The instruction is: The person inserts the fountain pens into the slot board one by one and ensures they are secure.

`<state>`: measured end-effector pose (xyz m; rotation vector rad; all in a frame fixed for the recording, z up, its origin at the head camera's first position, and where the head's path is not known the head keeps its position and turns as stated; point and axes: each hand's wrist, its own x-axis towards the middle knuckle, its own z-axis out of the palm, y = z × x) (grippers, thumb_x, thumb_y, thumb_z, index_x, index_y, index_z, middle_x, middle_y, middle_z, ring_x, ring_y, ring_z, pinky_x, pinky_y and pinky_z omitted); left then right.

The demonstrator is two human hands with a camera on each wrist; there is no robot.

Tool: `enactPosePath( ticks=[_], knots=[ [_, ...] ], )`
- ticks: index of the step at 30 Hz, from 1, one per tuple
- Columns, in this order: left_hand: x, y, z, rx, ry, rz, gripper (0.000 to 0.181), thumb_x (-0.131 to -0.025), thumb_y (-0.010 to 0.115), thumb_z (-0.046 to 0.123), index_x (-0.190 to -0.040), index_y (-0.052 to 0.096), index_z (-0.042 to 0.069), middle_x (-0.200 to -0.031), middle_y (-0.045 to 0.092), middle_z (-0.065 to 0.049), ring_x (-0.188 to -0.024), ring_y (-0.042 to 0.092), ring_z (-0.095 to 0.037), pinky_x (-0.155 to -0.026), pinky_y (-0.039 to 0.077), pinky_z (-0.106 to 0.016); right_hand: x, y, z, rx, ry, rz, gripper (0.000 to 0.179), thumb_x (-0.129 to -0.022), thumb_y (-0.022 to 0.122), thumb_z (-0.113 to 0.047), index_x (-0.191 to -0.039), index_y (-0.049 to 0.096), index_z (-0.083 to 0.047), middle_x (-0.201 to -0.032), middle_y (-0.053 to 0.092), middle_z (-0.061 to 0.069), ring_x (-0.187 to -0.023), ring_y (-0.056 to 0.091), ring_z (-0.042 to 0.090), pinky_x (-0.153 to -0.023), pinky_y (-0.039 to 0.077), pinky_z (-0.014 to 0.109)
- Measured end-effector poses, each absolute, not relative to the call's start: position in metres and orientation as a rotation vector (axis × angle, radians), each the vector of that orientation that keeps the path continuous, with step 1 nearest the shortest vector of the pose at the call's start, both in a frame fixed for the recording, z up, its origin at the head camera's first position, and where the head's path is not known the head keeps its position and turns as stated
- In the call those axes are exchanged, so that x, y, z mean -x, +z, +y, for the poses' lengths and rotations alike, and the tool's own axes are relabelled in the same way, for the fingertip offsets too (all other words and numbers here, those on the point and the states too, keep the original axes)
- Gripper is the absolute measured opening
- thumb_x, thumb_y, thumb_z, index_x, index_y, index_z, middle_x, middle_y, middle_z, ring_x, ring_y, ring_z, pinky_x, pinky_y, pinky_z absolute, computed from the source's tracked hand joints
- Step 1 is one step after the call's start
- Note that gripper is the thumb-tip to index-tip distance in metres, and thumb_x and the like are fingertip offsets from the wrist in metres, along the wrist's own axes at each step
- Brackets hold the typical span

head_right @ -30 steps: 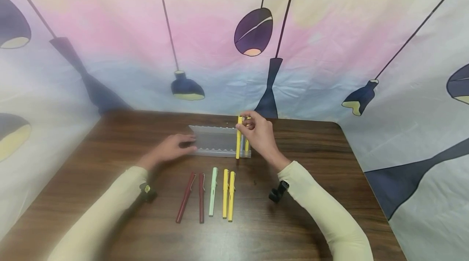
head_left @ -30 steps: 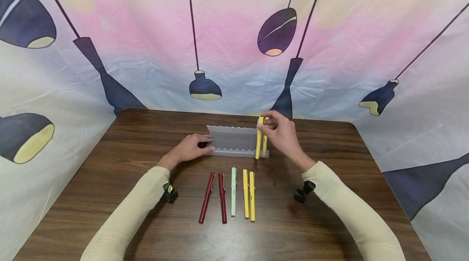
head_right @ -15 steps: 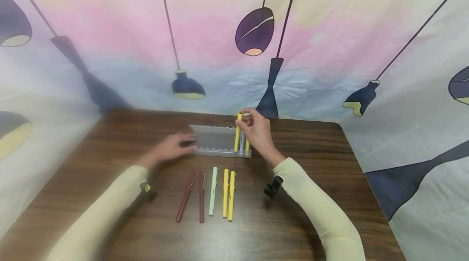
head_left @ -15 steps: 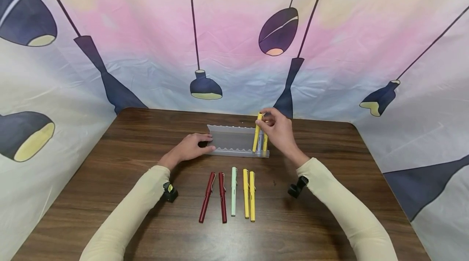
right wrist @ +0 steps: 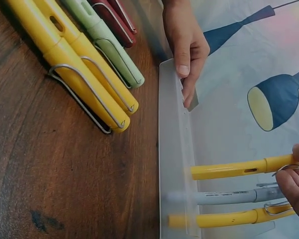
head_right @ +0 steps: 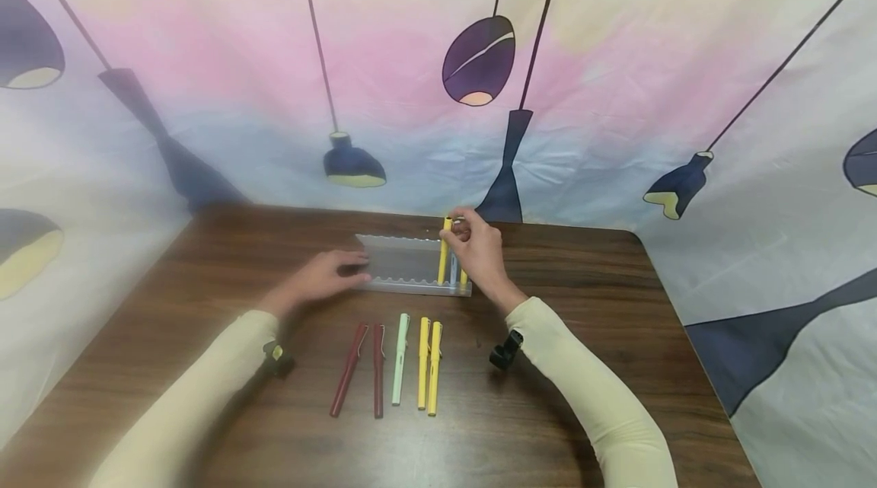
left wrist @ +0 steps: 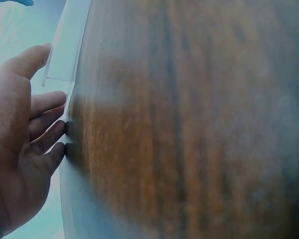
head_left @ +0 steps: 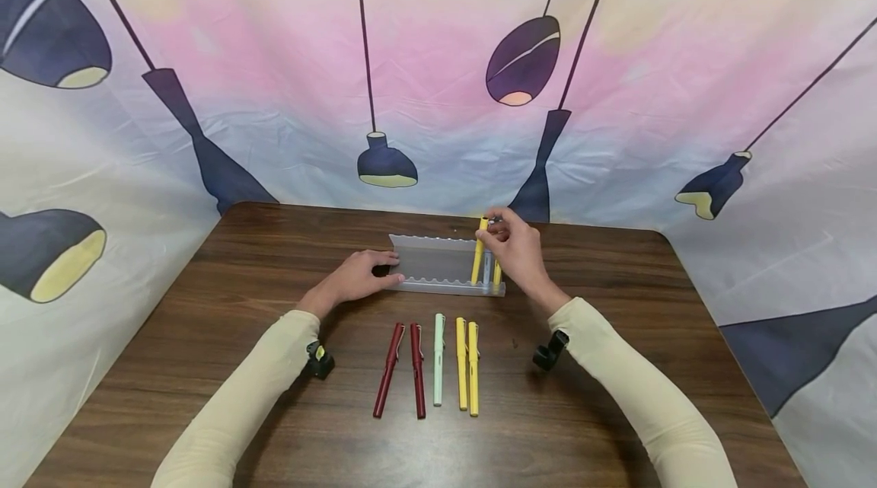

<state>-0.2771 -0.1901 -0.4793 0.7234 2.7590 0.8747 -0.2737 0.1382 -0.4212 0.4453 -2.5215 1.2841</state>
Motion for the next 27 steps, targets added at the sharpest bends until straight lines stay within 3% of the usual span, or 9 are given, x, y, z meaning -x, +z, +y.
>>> enactPosePath(
  ticks=[17,27],
  knots=[
    [0.278,-0.481,-0.190,-0.711,0.857,2.759,0.064,-0.100,0.062,0.052,-0.143,0.060,0.004,-0.154,0.050,-0.013,-0.146,0.041,-0.035,-0.116,0.036,-0.056,0.274,-0.428,0.135,-0.469,1.196,-2.551,0.026,-0.095,0.076,-0.023,-0.117,0.068,-0.012,-0.095,0.076,0.008,-0.082,0.073,0.020,-0.072,0.060,0.042],
    [0.278,-0.481,-0.190,-0.708,0.868,2.752,0.064,-0.099,0.063,0.052,-0.143,0.061,0.005,-0.154,0.050,-0.013,-0.146,0.041,-0.035,-0.116,0.037,-0.055,0.278,-0.433,0.133,-0.510,1.022,-2.502,0.027,-0.094,0.078,-0.026,-0.114,0.069,-0.012,-0.085,0.075,0.005,-0.072,0.070,0.019,-0.066,0.056,0.041]
  ],
)
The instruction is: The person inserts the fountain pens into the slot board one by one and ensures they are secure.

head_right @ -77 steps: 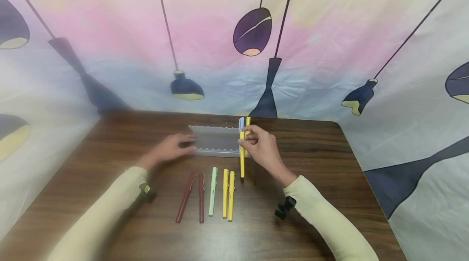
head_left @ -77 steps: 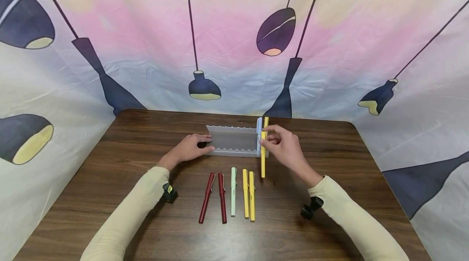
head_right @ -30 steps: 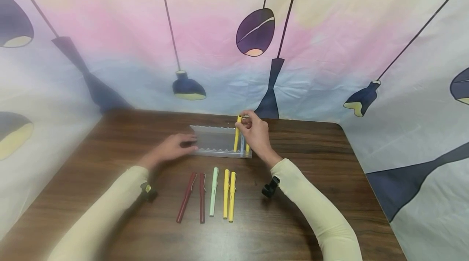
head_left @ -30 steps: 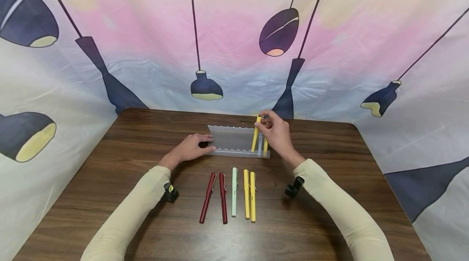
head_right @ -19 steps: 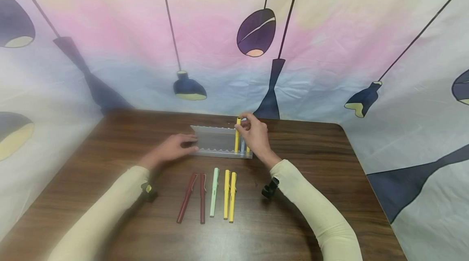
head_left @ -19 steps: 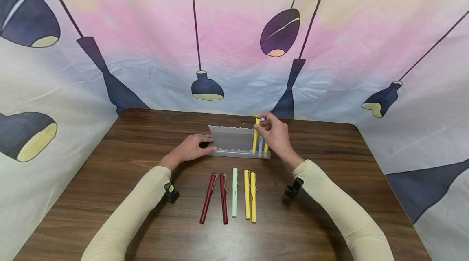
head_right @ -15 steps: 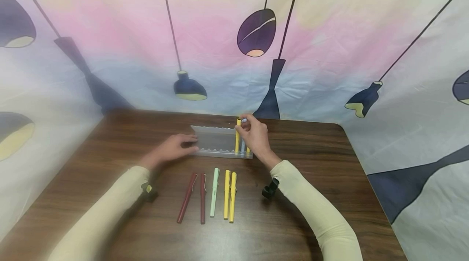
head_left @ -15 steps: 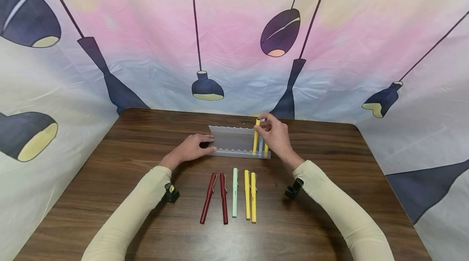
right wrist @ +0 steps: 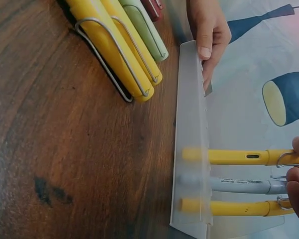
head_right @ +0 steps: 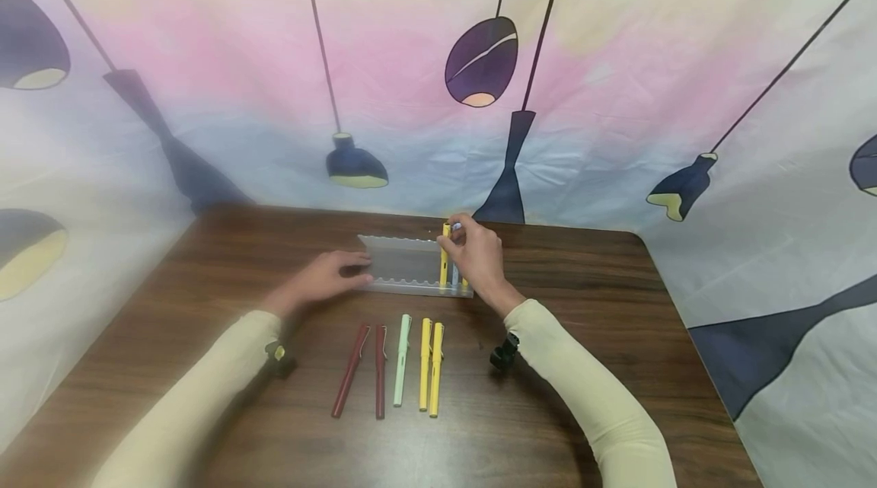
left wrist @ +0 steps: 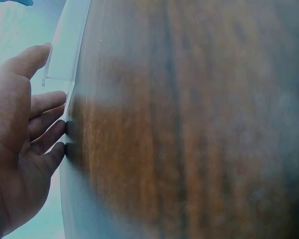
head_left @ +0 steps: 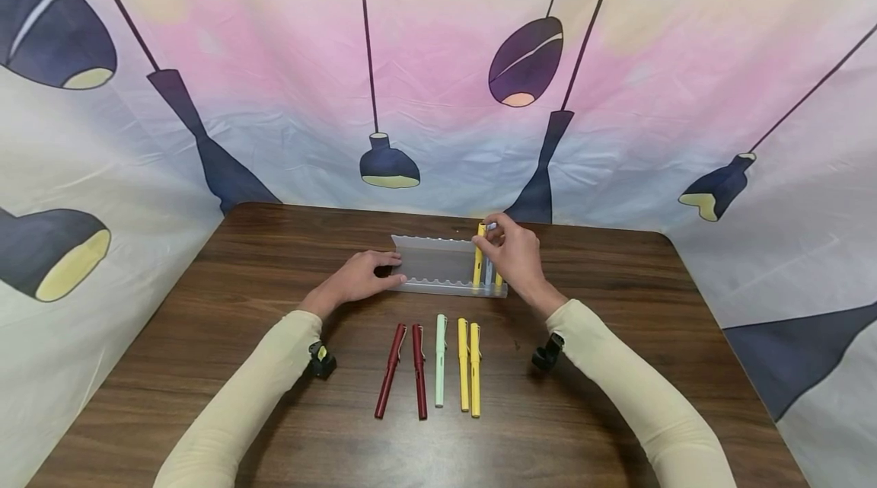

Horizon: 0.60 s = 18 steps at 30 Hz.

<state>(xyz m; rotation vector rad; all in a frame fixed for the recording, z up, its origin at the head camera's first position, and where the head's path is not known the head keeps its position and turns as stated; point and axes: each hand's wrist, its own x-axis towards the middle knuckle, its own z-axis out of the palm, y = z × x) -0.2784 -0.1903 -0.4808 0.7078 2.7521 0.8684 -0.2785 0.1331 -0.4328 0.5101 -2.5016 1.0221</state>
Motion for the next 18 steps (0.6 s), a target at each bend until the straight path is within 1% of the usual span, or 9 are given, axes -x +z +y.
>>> enactPosePath(
  ticks=[10,18],
  knots=[
    [0.2789,-0.4823,-0.1901,-0.710,0.879,2.749,0.063,-0.099,0.063,0.051,-0.143,0.061,0.006,-0.154,0.050,-0.013,-0.146,0.042,-0.034,-0.115,0.038,-0.054,0.2787,-0.4318,0.1330,-0.510,0.934,-2.507,0.030,-0.093,0.078,-0.028,-0.118,0.071,-0.012,-0.084,0.075,0.005,-0.070,0.070,0.019,-0.063,0.055,0.041],
    [0.2795,-0.4827,-0.1906,-0.714,0.881,2.752,0.063,-0.099,0.063,0.051,-0.143,0.060,0.005,-0.153,0.051,-0.013,-0.145,0.042,-0.034,-0.115,0.038,-0.054,0.2768,-0.4303,0.1348,-0.516,0.961,-2.529,0.029,-0.096,0.068,-0.018,-0.124,0.071,-0.009,-0.088,0.076,0.005,-0.072,0.071,0.017,-0.059,0.055,0.038]
  ],
)
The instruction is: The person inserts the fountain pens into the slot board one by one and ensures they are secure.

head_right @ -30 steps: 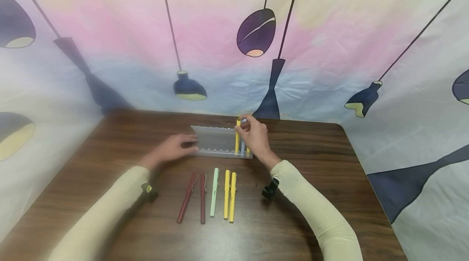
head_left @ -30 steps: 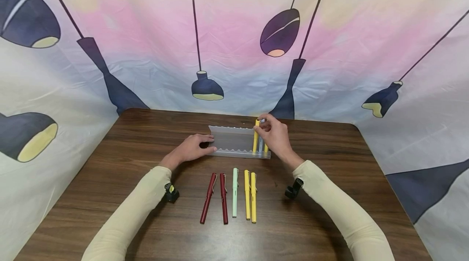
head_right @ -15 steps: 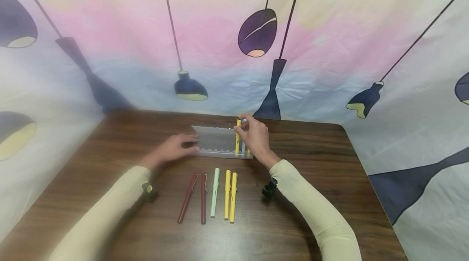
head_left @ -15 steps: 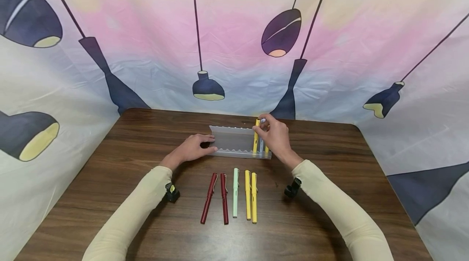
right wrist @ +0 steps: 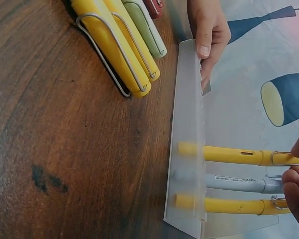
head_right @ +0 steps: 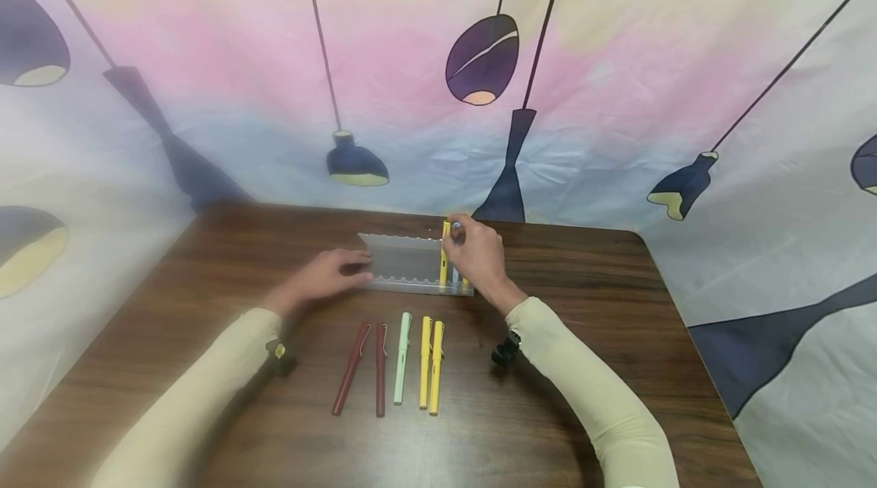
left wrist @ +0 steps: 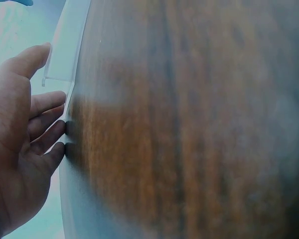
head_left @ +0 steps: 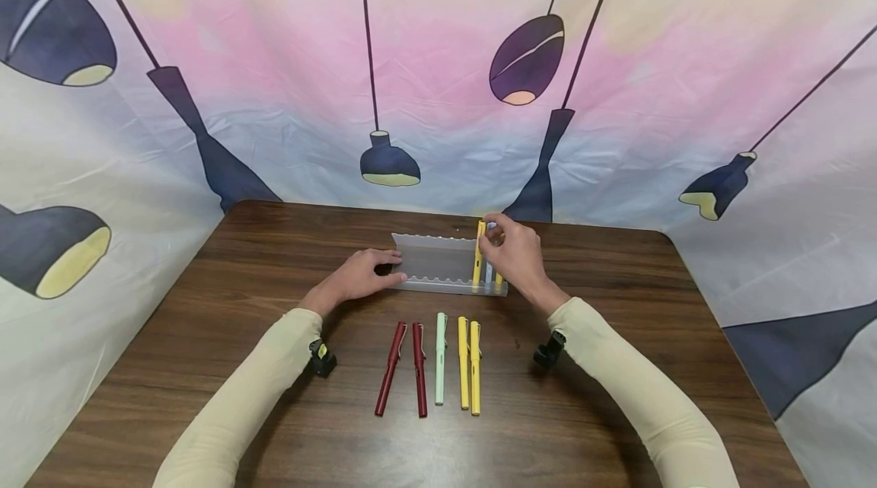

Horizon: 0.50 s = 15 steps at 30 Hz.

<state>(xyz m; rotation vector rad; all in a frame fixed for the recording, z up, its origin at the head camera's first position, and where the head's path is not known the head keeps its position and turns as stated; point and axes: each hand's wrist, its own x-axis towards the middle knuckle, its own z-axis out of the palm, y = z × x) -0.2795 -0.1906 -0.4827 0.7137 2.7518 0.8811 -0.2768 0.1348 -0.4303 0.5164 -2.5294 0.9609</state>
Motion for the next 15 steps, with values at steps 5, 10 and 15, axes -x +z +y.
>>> enactPosePath(
  ticks=[5,10,15],
  knots=[
    [0.2790,-0.4815,-0.1905,-0.717,0.877,2.751,0.063,-0.099,0.063,0.051,-0.143,0.060,0.005,-0.153,0.051,-0.013,-0.145,0.042,-0.034,-0.115,0.038,-0.054,0.2773,-0.4304,0.1349,-0.514,0.957,-2.534,0.030,-0.096,0.069,-0.016,-0.124,0.071,-0.007,-0.088,0.076,0.006,-0.072,0.072,0.018,-0.058,0.055,0.037],
    [0.2779,-0.4809,-0.1904,-0.710,0.878,2.747,0.063,-0.100,0.063,0.050,-0.143,0.060,0.005,-0.154,0.050,-0.014,-0.145,0.043,-0.035,-0.115,0.038,-0.055,0.2779,-0.4304,0.1354,-0.508,0.947,-2.538,0.028,-0.096,0.069,-0.015,-0.123,0.072,-0.008,-0.088,0.077,0.007,-0.074,0.073,0.019,-0.061,0.057,0.040],
    [0.2779,-0.4803,-0.1897,-0.703,0.880,2.747,0.062,-0.100,0.063,0.049,-0.143,0.060,0.005,-0.154,0.050,-0.014,-0.145,0.042,-0.034,-0.115,0.038,-0.055,0.2782,-0.4282,0.1356,-0.506,0.946,-2.547,0.029,-0.096,0.070,-0.015,-0.123,0.072,-0.007,-0.089,0.077,0.007,-0.075,0.074,0.021,-0.061,0.057,0.040]
  ],
)
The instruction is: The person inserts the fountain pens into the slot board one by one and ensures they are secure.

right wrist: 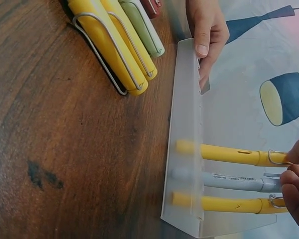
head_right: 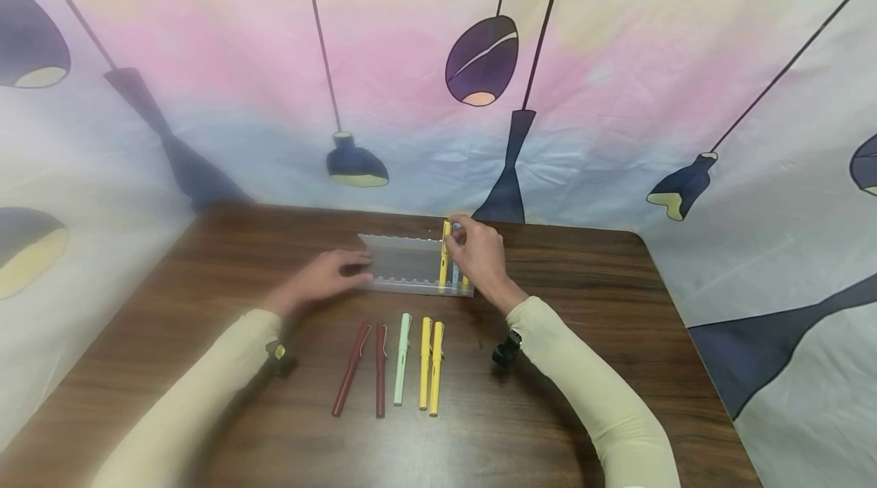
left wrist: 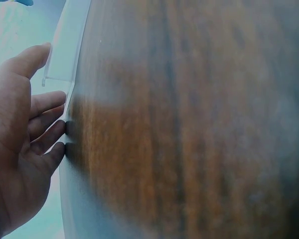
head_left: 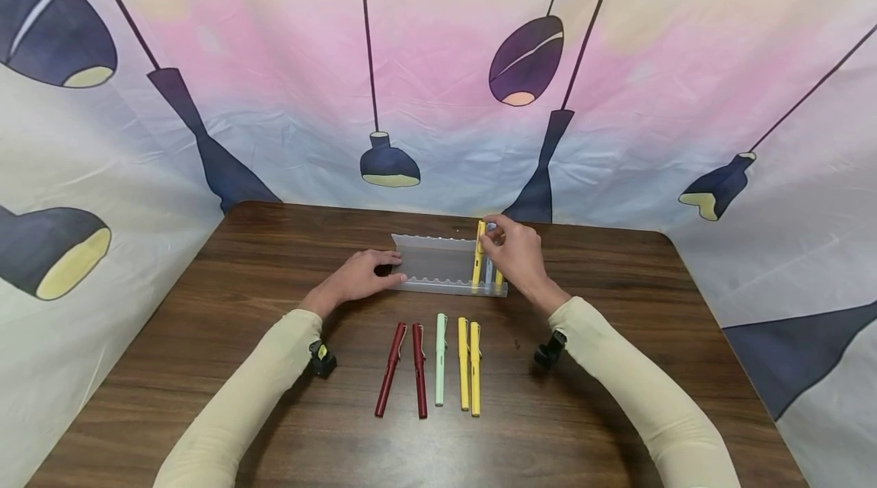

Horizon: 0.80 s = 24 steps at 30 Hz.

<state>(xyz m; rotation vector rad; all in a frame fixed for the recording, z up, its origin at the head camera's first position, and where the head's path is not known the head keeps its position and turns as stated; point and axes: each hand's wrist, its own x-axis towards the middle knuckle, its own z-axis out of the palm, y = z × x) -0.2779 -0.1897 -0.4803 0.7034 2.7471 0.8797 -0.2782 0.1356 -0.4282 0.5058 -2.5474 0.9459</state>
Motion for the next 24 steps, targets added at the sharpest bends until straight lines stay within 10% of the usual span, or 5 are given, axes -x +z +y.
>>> enactPosePath(
  ticks=[24],
  knots=[
    [0.276,-0.478,-0.189,-0.684,0.853,2.743,0.063,-0.100,0.062,0.049,-0.144,0.059,0.005,-0.155,0.049,-0.014,-0.147,0.038,-0.036,-0.118,0.033,-0.057,0.248,-0.421,0.156,-0.526,0.999,-2.542,0.028,-0.094,0.075,-0.019,-0.119,0.075,-0.005,-0.082,0.074,0.002,-0.069,0.069,0.014,-0.063,0.057,0.037]
  ],
)
